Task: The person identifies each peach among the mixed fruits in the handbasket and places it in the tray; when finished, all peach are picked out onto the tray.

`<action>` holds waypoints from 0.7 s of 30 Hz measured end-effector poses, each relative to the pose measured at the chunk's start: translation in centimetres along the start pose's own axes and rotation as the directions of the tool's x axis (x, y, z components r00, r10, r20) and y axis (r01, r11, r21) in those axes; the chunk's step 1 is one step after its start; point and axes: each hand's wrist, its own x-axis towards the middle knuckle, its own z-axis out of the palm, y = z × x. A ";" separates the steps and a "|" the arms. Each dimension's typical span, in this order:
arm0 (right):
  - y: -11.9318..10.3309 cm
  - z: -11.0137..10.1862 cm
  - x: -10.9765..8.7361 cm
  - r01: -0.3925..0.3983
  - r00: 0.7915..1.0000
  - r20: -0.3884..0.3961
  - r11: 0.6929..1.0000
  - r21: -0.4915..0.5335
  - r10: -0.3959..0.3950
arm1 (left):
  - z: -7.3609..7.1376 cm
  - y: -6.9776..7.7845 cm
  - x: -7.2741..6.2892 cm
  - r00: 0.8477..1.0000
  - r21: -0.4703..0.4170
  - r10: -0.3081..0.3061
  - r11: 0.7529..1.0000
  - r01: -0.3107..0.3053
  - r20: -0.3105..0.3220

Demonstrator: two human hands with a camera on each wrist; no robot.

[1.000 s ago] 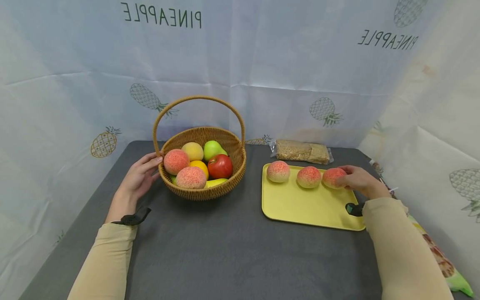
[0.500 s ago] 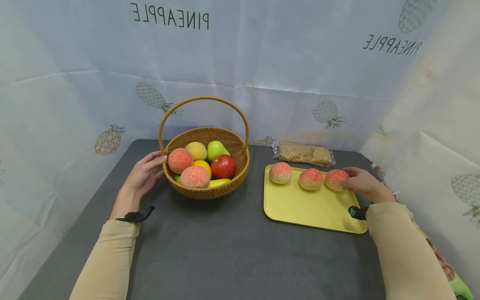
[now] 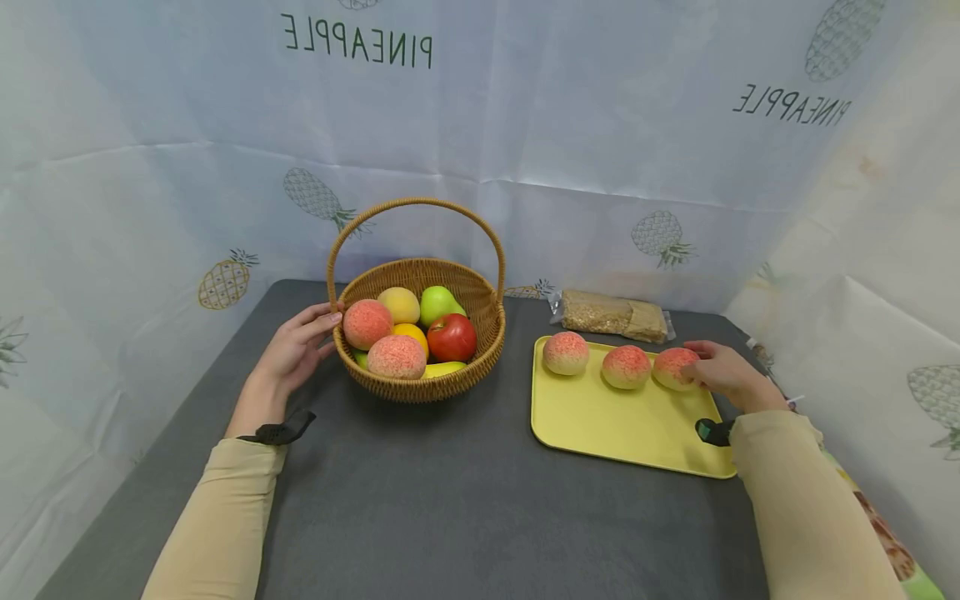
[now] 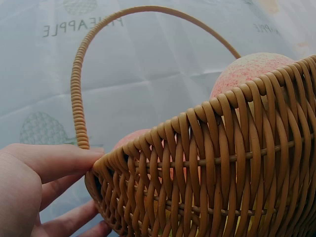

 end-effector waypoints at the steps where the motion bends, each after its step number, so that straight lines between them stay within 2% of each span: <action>1: 0.0 0.0 0.0 0.001 1.000 -0.001 1.000 -0.001 -0.001 | 0.0 0.0 0.0 1.000 0.001 0.002 1.000 -0.002 0.002; 8: -0.8 -0.4 -0.7 0.037 0.999 -0.009 0.999 -0.025 -0.037 | 0.1 0.0 0.0 1.000 0.002 -0.008 1.000 0.008 0.001; 13: -2.2 -0.9 -0.9 0.051 0.997 -0.055 0.998 -0.036 -0.053 | 0.2 0.1 -0.1 1.000 0.005 -0.007 1.000 0.007 -0.007; 18: -3.5 -1.2 -0.6 0.060 0.995 -0.076 0.998 0.010 -0.060 | 0.2 0.3 -0.2 1.000 0.005 -0.004 1.000 0.004 -0.002; 21: -4.6 -1.1 -0.4 0.072 0.993 -0.097 0.997 -0.016 -0.073 | 0.1 0.4 -0.2 1.000 0.001 -0.005 1.000 0.005 -0.001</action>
